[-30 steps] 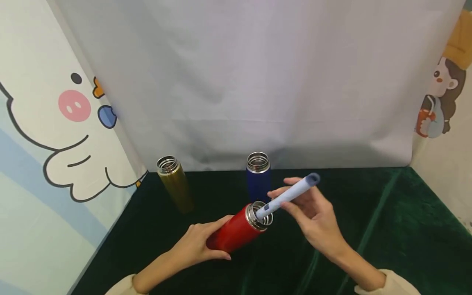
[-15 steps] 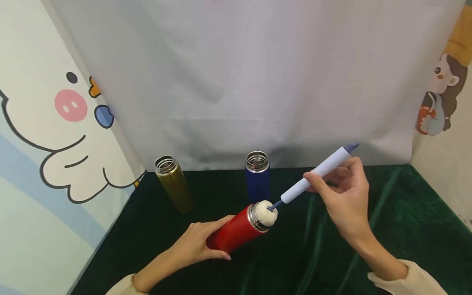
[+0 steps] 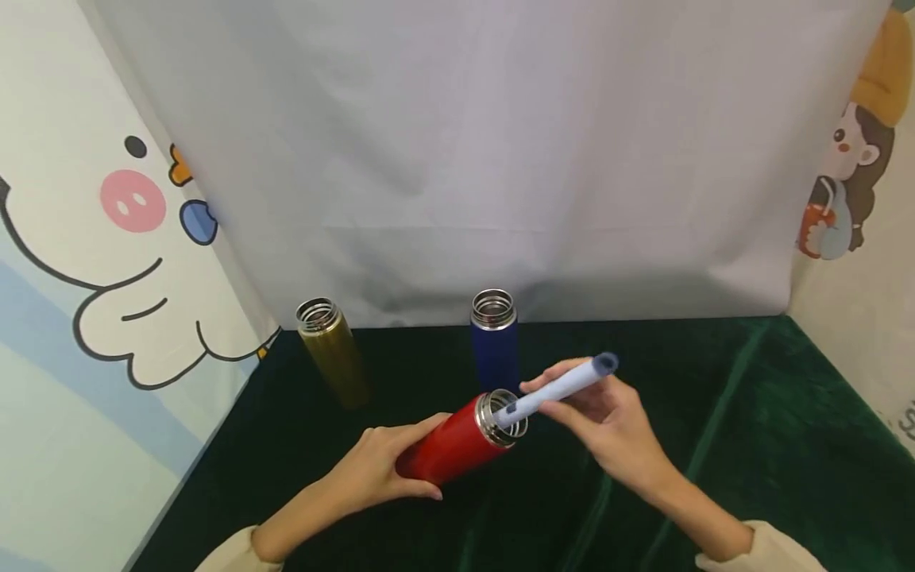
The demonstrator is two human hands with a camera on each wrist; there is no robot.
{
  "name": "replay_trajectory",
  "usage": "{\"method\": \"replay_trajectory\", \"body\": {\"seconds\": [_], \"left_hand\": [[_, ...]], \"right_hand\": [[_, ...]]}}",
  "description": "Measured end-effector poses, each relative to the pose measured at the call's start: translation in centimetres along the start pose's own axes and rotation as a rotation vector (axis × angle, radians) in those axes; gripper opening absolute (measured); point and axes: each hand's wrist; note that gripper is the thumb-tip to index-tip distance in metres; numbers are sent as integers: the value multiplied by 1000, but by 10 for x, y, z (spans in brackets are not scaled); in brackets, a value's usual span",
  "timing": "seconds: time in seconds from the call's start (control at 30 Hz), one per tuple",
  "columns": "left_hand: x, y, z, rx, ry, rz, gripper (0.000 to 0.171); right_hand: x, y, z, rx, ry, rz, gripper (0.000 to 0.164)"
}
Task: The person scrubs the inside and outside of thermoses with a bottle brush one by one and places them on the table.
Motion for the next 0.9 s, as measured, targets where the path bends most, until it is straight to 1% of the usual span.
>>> {"method": "replay_trajectory", "body": {"seconds": [0.1,0.2,0.33,0.37,0.43,0.53,0.6,0.67,0.83,0.87,0.9], "left_hand": [[-3,2,-1,17,-9,-20,88],[-5,5,-4,26,-7,-23,88],[-6,9,-6,34,-3,-34,88],[-6,10,-6,37,-5,-35,88],[-7,11,-7,37,-7,-39,88],[-6,12,-9,37,-10,-42,89],[-5,12,-10,47,-6,-37,89],[-5,11,-11,61,3,-35,90],[-5,9,-8,73,20,-32,90],[-5,8,-7,70,18,-30,90],[-5,8,-7,67,18,-23,89]], "right_hand": [[-11,-15,9,94,-33,166,40],[-24,-24,15,221,-93,254,40],[-34,-27,22,428,-130,288,38],[-35,-27,23,468,-129,301,38],[-36,-23,25,506,-98,294,37],[-36,-14,27,492,-26,235,36],[-35,-9,29,462,3,183,34],[-34,-5,31,434,12,143,34],[-28,4,28,368,-14,80,40],[-25,6,27,333,-14,74,41],[-22,9,24,277,-7,54,40]]}}
Point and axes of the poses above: each hand's wrist, its own z-axis towards the middle knuckle, its own y-axis out of the palm, x = y × z, and after that the axes turned 7 degrees about -z, right-handed
